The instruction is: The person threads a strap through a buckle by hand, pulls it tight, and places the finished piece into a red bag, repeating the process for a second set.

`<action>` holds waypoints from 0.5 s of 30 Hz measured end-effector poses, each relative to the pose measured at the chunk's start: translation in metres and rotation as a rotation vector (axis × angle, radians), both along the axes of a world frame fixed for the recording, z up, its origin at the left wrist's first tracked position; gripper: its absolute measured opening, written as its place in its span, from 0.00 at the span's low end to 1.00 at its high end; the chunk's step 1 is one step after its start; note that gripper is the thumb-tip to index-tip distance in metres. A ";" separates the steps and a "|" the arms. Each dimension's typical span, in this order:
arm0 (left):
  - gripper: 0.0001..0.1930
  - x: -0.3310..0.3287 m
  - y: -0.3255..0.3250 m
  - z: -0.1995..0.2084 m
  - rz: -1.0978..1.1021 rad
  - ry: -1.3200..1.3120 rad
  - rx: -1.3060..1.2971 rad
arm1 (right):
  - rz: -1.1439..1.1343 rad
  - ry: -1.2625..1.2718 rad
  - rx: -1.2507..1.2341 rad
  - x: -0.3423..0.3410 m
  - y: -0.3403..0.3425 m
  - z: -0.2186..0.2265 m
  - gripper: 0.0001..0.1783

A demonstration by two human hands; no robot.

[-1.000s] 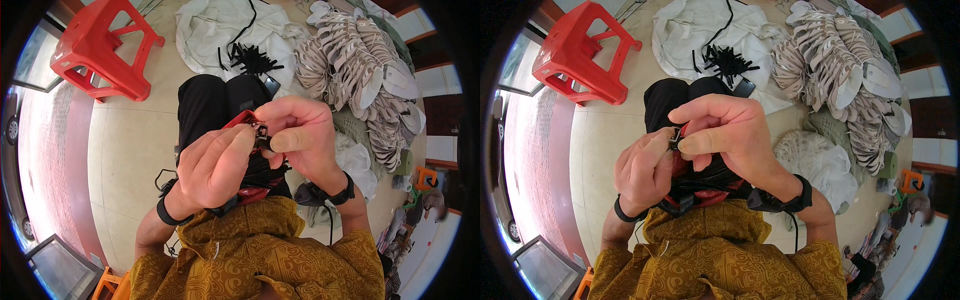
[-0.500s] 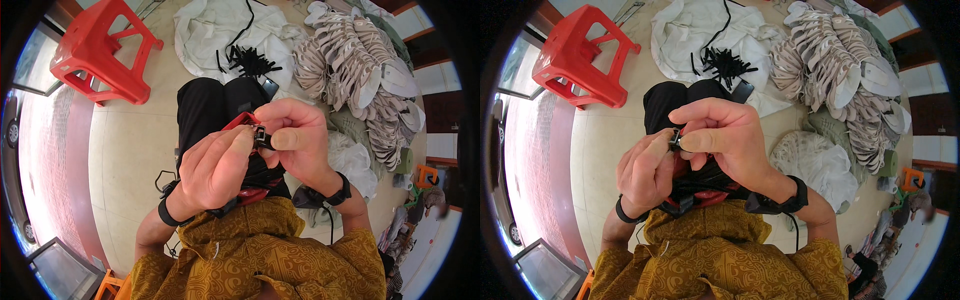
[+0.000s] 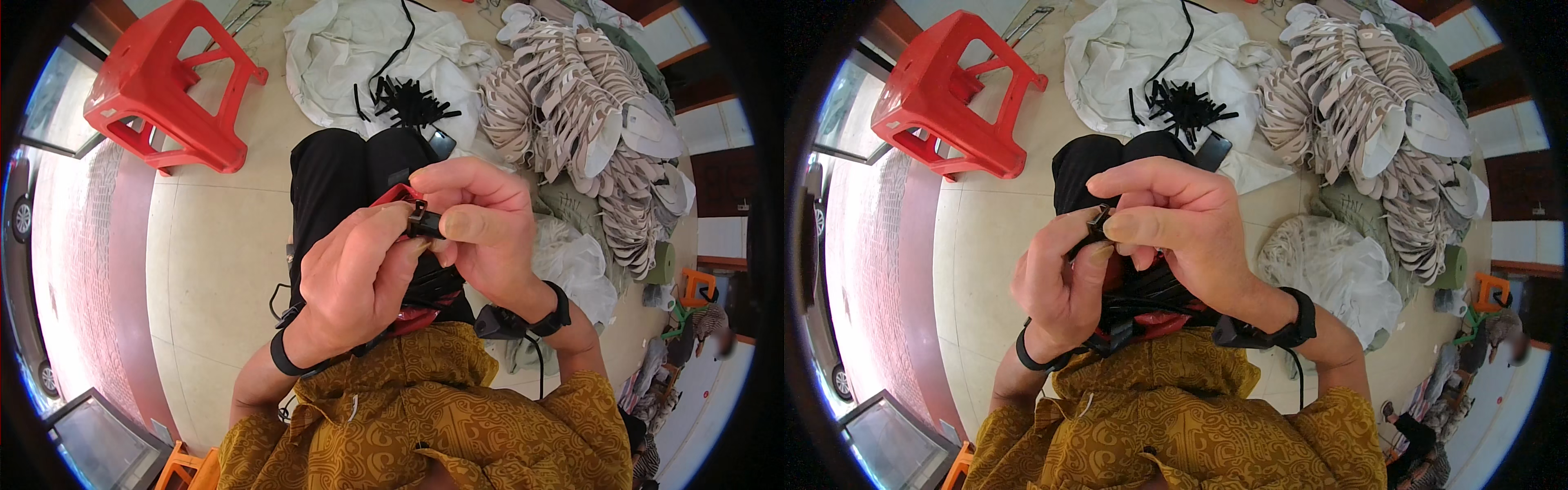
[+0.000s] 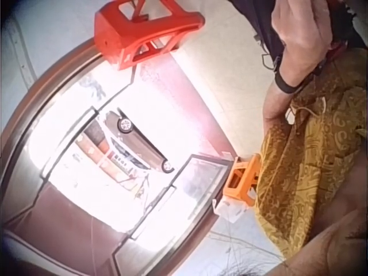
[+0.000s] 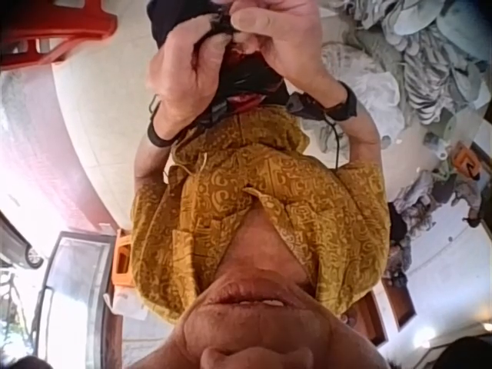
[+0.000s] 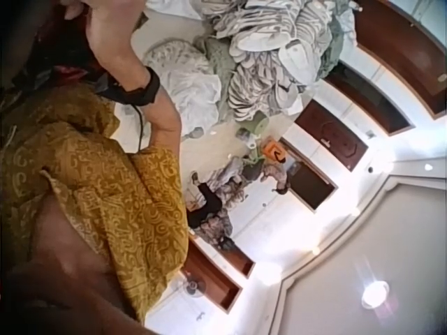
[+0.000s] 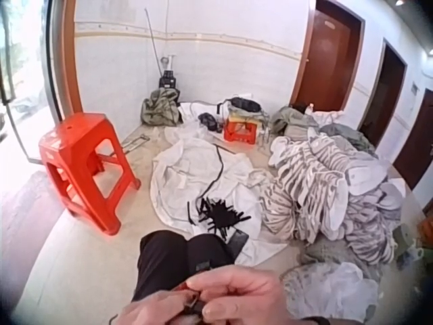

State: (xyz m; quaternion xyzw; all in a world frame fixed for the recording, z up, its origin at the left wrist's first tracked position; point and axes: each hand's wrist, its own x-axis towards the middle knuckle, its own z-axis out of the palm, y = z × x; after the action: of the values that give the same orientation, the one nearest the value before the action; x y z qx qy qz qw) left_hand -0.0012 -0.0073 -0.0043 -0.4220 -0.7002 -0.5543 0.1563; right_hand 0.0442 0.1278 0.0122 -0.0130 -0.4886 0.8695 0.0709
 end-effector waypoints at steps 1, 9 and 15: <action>0.11 0.000 0.000 0.000 0.006 -0.010 -0.006 | 0.006 -0.006 0.034 0.000 0.000 0.000 0.13; 0.10 0.001 -0.001 0.003 -0.038 -0.158 0.011 | -0.063 0.081 0.295 0.001 0.002 -0.006 0.13; 0.09 0.002 -0.001 0.002 -0.062 -0.199 0.036 | -0.165 0.315 0.575 -0.004 0.004 -0.015 0.14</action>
State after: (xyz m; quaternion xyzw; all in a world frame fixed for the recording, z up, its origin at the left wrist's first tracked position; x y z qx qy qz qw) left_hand 0.0006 -0.0087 -0.0023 -0.3834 -0.6890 -0.6103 0.0762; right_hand 0.0401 0.1314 -0.0027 0.1025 -0.6940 0.6790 0.2163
